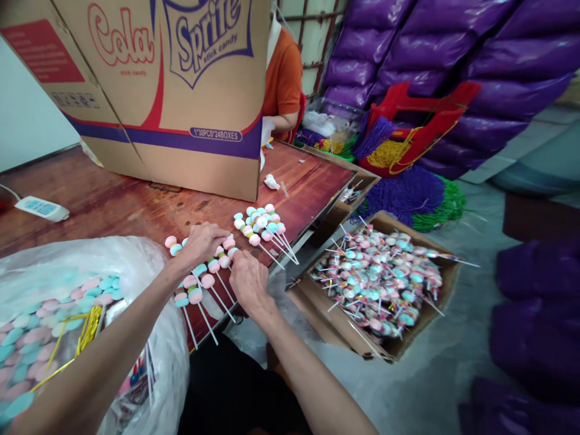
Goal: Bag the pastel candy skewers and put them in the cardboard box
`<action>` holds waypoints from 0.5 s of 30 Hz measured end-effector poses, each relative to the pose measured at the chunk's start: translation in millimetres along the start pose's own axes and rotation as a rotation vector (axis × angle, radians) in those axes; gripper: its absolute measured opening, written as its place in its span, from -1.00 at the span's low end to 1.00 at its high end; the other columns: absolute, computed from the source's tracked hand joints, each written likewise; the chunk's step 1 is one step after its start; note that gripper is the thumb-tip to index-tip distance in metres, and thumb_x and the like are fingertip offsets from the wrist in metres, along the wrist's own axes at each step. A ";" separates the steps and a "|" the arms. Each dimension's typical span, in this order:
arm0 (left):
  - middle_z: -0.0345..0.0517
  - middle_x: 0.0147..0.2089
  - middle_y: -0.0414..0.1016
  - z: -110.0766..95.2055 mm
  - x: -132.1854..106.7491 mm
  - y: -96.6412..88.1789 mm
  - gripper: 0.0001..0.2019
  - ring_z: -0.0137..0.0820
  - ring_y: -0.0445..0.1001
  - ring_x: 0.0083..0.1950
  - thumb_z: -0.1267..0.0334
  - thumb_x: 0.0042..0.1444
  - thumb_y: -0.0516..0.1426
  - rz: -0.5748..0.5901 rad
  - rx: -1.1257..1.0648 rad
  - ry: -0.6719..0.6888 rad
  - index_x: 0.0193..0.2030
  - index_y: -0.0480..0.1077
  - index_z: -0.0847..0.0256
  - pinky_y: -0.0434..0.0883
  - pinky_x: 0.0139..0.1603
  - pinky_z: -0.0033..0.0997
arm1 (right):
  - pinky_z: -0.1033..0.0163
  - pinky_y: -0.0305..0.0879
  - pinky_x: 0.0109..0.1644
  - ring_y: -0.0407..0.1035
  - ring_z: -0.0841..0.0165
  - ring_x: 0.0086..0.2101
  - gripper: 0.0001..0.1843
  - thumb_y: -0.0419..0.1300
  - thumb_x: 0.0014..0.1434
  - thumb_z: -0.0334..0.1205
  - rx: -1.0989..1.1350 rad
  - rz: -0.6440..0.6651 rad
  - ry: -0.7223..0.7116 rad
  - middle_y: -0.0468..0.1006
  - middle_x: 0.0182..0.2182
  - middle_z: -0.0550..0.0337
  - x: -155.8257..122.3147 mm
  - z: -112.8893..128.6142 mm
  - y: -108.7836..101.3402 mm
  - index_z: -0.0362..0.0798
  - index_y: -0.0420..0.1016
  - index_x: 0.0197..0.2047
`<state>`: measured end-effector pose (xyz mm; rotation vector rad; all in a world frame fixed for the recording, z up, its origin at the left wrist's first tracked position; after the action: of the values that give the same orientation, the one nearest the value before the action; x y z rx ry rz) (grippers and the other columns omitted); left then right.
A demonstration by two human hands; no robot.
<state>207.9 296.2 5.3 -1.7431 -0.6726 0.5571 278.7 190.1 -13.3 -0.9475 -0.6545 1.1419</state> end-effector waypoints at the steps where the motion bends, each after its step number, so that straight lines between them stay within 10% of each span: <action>1: -0.04 -0.28 0.53 -1.5 -0.4 -1.0 -0.71 -0.21 0.41 -0.15 0.29 0.24 0.00 0.007 0.021 -0.014 -0.30 0.58 0.11 0.19 -0.13 -0.23 | 0.30 0.06 -0.36 0.46 0.33 -0.25 -0.71 -0.01 0.34 -0.36 -0.017 -0.001 -0.010 0.60 -0.18 0.18 -1.5 0.1 -0.6 0.03 0.53 -0.09; 9: -0.05 -0.18 0.48 20.0 11.1 -15.8 -0.72 -0.24 0.43 -0.12 0.26 -0.02 0.29 -0.090 -0.205 -0.261 -0.13 0.50 0.19 0.33 -0.12 -0.31 | 0.33 0.21 -0.21 0.43 0.33 -0.20 -0.71 0.02 0.39 -0.25 -0.127 -0.360 -0.074 0.58 -0.19 0.07 -18.7 -35.2 -45.1 -0.04 0.58 -0.15; 15: 0.01 -0.19 0.58 20.2 50.6 -20.3 -0.79 -0.26 0.51 -0.10 0.31 0.21 0.03 -0.151 -0.264 -0.311 -0.17 0.50 0.19 0.34 -0.06 -0.34 | 0.29 0.21 -0.20 0.41 0.26 -0.15 -0.72 0.07 0.32 -0.38 -0.304 -0.393 0.045 0.60 -0.10 0.03 -3.8 -61.9 -47.8 -0.04 0.53 0.01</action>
<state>227.9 349.3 18.2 -1.8464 -1.1299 0.6645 351.0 163.0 -0.1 -1.0402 -0.9478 0.6818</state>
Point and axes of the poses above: each hand's wrist, its own x-axis towards the middle knuckle, its own y-axis out of the palm, z = x × y, the point moved 8 cm from there along x, towards the middle knuckle
